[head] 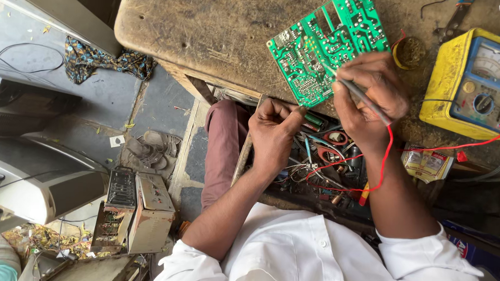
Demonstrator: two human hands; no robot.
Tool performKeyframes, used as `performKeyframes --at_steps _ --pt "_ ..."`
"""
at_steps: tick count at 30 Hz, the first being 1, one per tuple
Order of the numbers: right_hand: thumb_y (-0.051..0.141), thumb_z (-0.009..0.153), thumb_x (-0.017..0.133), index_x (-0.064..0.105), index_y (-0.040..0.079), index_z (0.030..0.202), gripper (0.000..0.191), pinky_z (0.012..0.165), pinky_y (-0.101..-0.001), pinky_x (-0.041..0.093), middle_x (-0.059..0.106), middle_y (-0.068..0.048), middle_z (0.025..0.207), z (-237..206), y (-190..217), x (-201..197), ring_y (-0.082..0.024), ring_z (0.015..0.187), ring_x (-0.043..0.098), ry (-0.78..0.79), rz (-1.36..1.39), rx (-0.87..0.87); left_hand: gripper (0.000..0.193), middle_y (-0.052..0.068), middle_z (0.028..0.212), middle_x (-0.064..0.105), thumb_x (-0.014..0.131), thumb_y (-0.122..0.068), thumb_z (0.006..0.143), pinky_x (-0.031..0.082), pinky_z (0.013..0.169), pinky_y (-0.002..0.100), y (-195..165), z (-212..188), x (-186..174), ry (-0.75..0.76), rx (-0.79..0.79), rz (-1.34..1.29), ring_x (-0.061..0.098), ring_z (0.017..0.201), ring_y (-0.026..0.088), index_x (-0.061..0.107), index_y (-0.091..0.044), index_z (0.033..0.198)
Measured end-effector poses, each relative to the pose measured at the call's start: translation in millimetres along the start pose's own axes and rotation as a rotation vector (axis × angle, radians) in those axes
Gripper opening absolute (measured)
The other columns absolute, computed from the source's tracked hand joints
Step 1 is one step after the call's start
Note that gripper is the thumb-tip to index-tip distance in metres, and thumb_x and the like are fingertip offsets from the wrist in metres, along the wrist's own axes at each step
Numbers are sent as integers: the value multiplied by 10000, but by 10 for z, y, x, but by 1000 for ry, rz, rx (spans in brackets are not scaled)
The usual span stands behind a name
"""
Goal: The person tests a green circuit board with multimeter probes, probing components on the board. They then pick up a soldering iron and solder points on the board, repositioning and turning it over. Finally they handle small electronic components from a parts tray and work on a smaller board.
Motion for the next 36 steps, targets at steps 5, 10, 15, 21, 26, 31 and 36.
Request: performKeyframes --at_steps 5,10,15,21,26,31,36 --pt "-88 931 796 677 40 1099 243 954 -350 563 696 -90 1074 -73 69 -24 -267 1034 686 66 -73 -52 288 24 805 645 732 62 880 477 672 217 -6 10 3 3 28 1 551 740 49 507 -57 745" --pt "-77 913 812 681 41 1097 255 993 -385 521 717 -102 1109 -80 61 -5 -257 1076 705 98 -135 -54 287 34 806 650 729 66 891 485 665 226 12 13 10 10 17 -28 551 735 55 508 -52 750" --pt "-66 935 805 679 41 1109 240 1036 -390 528 736 -113 1129 -81 55 -7 -247 1103 708 108 -133 -22 292 40 808 650 726 75 891 495 677 231 0 11 8 13 26 -34 560 742 59 502 -55 756" --pt "-75 946 767 666 23 1102 210 1088 -407 537 742 -141 1101 -121 -12 -30 -263 1092 737 73 -108 7 299 39 806 651 726 79 883 499 679 229 4 10 13 15 9 -28 567 739 61 495 -59 753" --pt "-91 966 728 656 15 1103 187 1130 -416 546 745 -146 1089 -157 -56 -43 -268 1091 762 34 -67 11 302 32 797 637 730 72 892 485 669 226 -4 18 12 19 11 2 553 732 57 493 -60 758" --pt "-78 961 725 652 11 1084 168 1130 -426 540 750 -146 1077 -171 -56 -43 -260 1080 762 34 -81 -8 301 28 797 631 728 75 892 497 685 226 -7 18 18 20 23 -10 558 745 52 492 -61 763" --pt "-74 963 729 656 13 1084 166 1128 -426 540 750 -139 1077 -177 -46 -50 -252 1078 761 30 -92 -11 303 34 800 635 731 80 893 500 688 229 2 11 21 22 16 -19 567 750 55 495 -56 759"
Point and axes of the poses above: each hand's wrist, its own z-axis towards the middle knuckle, its own x-axis out of the palm, y = z × x, the point moved 6 cm from there along z, towards the middle knuckle
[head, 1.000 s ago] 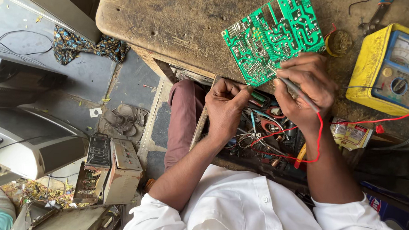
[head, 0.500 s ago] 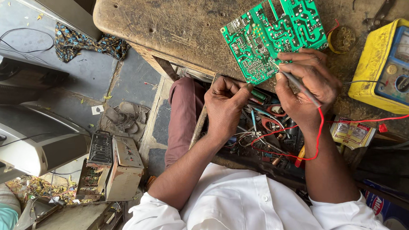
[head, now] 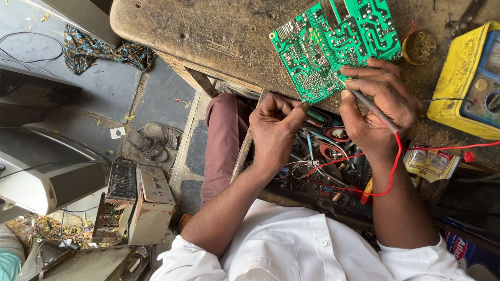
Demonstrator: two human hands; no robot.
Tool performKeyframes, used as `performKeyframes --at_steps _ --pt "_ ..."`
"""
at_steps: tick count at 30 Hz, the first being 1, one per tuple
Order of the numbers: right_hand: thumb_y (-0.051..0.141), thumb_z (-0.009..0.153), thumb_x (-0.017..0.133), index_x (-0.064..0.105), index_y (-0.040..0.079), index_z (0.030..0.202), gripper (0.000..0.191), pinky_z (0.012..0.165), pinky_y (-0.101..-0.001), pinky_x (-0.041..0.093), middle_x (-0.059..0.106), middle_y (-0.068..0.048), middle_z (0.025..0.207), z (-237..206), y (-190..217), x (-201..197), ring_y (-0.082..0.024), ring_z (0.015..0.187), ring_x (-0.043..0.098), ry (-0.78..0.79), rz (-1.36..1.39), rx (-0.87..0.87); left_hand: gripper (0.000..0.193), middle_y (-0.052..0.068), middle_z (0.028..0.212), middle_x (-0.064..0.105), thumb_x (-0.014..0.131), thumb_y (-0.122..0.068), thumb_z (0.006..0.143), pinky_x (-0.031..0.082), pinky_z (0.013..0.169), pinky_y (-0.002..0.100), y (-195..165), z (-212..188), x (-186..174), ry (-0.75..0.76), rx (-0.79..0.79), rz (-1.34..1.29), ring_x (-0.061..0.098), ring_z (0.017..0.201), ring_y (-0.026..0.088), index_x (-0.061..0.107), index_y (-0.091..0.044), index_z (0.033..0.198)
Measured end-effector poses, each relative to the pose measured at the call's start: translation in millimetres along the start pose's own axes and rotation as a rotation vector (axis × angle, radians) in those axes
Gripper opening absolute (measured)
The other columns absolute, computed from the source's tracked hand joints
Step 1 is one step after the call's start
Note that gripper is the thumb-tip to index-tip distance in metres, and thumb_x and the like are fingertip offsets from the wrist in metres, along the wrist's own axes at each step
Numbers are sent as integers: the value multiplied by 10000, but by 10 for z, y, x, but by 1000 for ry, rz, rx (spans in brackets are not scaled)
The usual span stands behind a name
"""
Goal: The person tests a green circuit board with multimeter probes, probing components on the board. They then pick up a soldering iron and solder points on the board, repositioning and turning it over. Finally they handle small electronic components from a parts tray and work on a smaller board.
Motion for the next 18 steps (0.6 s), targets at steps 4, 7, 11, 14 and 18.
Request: performKeyframes --at_steps 4,7,11,14,18 --pt "-67 971 736 664 19 1095 167 1128 -426 539 752 -133 1089 3 11 -6 -243 1077 755 14 -17 -2 295 38 808 643 732 78 888 498 682 228 11 -9 -3 -1 -7 -12 569 747 57 501 -52 759" --pt "-56 975 747 672 26 1099 167 1119 -424 539 752 -127 1087 10 15 11 -237 1072 751 23 -32 0 303 40 811 648 734 74 894 496 684 227 11 -6 -12 4 0 8 564 747 55 497 -53 754" --pt "-44 972 760 678 37 1096 169 1118 -424 532 748 -125 1083 19 3 34 -240 1070 747 34 -41 12 304 39 822 652 732 70 891 493 676 228 29 13 -23 1 -1 3 562 750 52 494 -57 751" --pt "-43 968 766 673 38 1087 171 1116 -426 528 746 -119 1062 31 8 41 -244 1071 752 31 -38 4 305 39 823 647 735 68 899 497 684 229 21 10 -22 6 11 15 564 755 54 498 -57 753" --pt "-41 970 774 667 39 1089 179 1115 -424 526 746 -117 1076 44 33 39 -241 1069 755 42 -57 10 306 47 823 659 735 67 896 493 678 226 8 4 -22 -2 9 22 565 750 54 496 -59 751"
Point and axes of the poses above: each hand's wrist, its own z-axis towards the middle knuckle, its own x-axis out of the palm, y = z × x, the point moved 6 cm from there along z, towards the middle knuckle
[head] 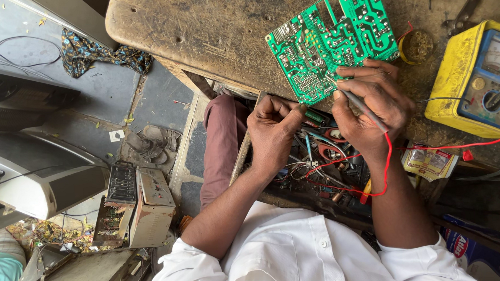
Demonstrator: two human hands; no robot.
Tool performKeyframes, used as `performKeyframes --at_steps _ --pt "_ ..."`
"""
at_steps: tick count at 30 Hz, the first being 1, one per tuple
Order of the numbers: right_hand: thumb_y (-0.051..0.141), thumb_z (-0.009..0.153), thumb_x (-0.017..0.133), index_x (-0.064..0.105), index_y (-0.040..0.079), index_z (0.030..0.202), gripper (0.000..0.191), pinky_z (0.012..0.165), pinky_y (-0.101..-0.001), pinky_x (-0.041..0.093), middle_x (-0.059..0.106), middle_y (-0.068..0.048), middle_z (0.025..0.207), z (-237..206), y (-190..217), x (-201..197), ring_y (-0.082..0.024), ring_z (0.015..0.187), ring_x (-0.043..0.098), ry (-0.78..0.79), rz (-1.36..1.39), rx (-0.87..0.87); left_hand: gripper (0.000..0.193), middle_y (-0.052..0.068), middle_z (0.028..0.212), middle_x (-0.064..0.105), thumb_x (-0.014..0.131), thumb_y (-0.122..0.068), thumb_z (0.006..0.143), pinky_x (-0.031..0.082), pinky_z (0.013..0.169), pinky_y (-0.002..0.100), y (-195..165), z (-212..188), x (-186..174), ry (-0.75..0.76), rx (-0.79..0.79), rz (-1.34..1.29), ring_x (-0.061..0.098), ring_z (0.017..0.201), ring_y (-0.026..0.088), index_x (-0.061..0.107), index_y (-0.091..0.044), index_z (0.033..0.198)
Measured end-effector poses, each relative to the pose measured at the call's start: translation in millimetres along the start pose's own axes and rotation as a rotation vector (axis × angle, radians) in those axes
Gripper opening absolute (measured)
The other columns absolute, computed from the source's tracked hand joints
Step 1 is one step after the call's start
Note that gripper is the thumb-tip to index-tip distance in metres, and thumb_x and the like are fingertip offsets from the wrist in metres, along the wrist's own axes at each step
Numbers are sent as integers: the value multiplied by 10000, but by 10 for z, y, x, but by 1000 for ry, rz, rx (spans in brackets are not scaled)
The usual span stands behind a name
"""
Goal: The person tests a green circuit board with multimeter probes, probing components on the board. They then pick up a soldering iron and solder points on the board, repositioning and turning it over. Finally they handle small electronic components from a parts tray and work on a smaller board.
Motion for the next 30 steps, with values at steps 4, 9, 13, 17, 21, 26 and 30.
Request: performKeyframes --at_steps 4,9,13,17,21,26,30 --pt "-50 948 768 670 36 1090 192 1112 -429 518 742 -120 1106 23 39 -4 -243 1067 749 0 -11 2 311 52 830 665 736 67 895 475 640 226 -16 -6 1 -10 -6 3 555 722 55 494 -59 746" --pt "-65 887 761 677 25 1065 216 1103 -447 507 742 -121 1083 56 54 -17 -255 1085 741 -37 -7 -23 251 56 835 667 704 72 879 446 524 221 -21 -24 -15 -42 -43 -29 538 628 64 522 -43 749" --pt "-68 856 769 688 27 1040 223 1108 -450 515 740 -108 1054 40 39 -29 -251 1069 743 -65 -17 -18 226 57 864 678 697 67 885 482 512 220 -54 -29 5 -18 -26 -39 584 629 73 546 -32 748" --pt "-70 850 772 694 40 1025 221 1099 -445 519 746 -89 1054 29 24 -39 -243 1070 743 -58 -32 -5 236 67 831 681 730 61 915 495 559 209 -57 -53 5 -11 -45 -8 587 668 60 564 -31 774" --pt "-71 850 772 693 39 1023 220 1096 -452 519 736 -81 1040 50 28 -36 -240 1073 742 -68 -14 -18 247 68 822 678 737 61 921 484 588 213 -50 -47 -7 -12 -44 14 588 682 66 561 -33 774" --pt "-59 832 765 680 40 1030 237 1086 -455 518 737 -96 1054 44 34 -59 -246 1060 735 -64 -29 -16 246 75 844 688 726 77 901 500 638 224 -52 -46 -4 -16 -4 19 605 713 84 553 -33 765" --pt "-57 836 765 680 40 1035 237 1092 -457 515 745 -102 1050 42 27 -62 -244 1053 740 -76 -28 -23 234 75 873 683 719 81 907 517 657 223 -38 -46 -3 -10 2 -9 600 740 83 562 -29 773"
Point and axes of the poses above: each hand's wrist, its own z-axis towards the middle knuckle, its own x-axis out of the palm, y = z × x, the point moved 6 cm from there along z, towards the middle knuckle
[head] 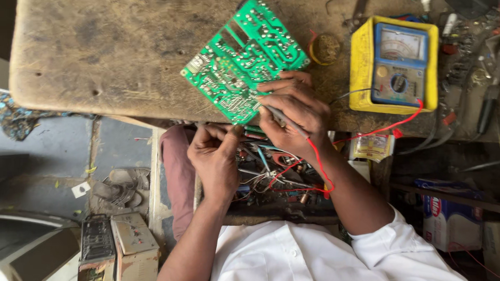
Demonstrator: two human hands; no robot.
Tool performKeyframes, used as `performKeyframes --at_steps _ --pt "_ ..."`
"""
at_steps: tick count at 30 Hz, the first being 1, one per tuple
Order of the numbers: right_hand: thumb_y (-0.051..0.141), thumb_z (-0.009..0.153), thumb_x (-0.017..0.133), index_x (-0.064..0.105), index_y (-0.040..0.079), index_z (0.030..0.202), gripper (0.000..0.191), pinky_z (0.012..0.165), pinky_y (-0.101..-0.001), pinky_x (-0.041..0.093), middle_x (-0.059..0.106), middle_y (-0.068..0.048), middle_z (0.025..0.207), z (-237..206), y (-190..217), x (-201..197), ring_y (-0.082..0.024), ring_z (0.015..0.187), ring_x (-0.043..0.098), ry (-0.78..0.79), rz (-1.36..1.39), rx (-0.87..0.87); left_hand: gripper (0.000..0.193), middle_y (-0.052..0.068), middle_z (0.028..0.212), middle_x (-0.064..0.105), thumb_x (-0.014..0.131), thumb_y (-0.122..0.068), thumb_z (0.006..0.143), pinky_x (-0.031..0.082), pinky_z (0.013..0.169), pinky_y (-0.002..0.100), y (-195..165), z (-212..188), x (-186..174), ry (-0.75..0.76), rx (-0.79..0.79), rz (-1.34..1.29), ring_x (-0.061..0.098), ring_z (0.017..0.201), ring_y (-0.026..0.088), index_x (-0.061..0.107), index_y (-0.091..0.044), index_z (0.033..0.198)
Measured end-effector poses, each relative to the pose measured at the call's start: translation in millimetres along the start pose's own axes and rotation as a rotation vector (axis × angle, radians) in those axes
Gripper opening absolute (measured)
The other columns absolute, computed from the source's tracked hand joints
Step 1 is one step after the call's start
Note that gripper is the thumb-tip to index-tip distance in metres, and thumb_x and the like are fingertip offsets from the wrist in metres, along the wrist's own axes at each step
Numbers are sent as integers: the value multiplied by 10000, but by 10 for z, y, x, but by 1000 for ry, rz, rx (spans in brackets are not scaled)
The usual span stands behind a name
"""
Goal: The person tests a green circuit board with multimeter probes, probing components on the board. They then pick up a soldering iron and solder points on the board, repositioning and turning it over. Finally they handle small electronic components from a parts tray and work on a smaller board.
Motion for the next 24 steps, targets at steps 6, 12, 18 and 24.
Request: performKeyframes --at_steps 6,12,18,24 --pt "-61 883 770 682 38 1065 226 1104 -452 513 748 -124 1068 3 1 39 -257 1069 747 11 34 2 234 69 855 671 694 73 868 472 550 217 31 33 -11 -22 -27 -29 563 653 72 529 -41 747" --pt "-73 948 750 662 37 1103 209 1105 -418 528 750 -122 1110 -16 -34 30 -241 1058 761 26 95 61 300 56 816 658 736 57 891 444 524 212 17 28 15 -15 -62 -25 538 623 52 501 -57 743" --pt "-81 938 744 657 37 1092 213 1108 -423 525 750 -126 1114 -30 -48 31 -240 1060 758 38 70 61 317 47 801 645 745 61 894 428 521 214 22 41 22 -6 -60 -26 518 629 48 491 -66 752" --pt "-73 932 753 660 38 1083 209 1107 -422 519 750 -124 1114 -33 -51 45 -236 1056 752 46 49 53 311 45 805 648 741 53 902 438 529 215 14 39 21 6 -52 -19 531 639 49 495 -63 751"
Point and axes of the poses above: each hand's wrist, its own z-axis towards the middle knuckle, its own x-axis out of the palm, y = z × x, the point moved 6 cm from there along z, towards the middle knuckle
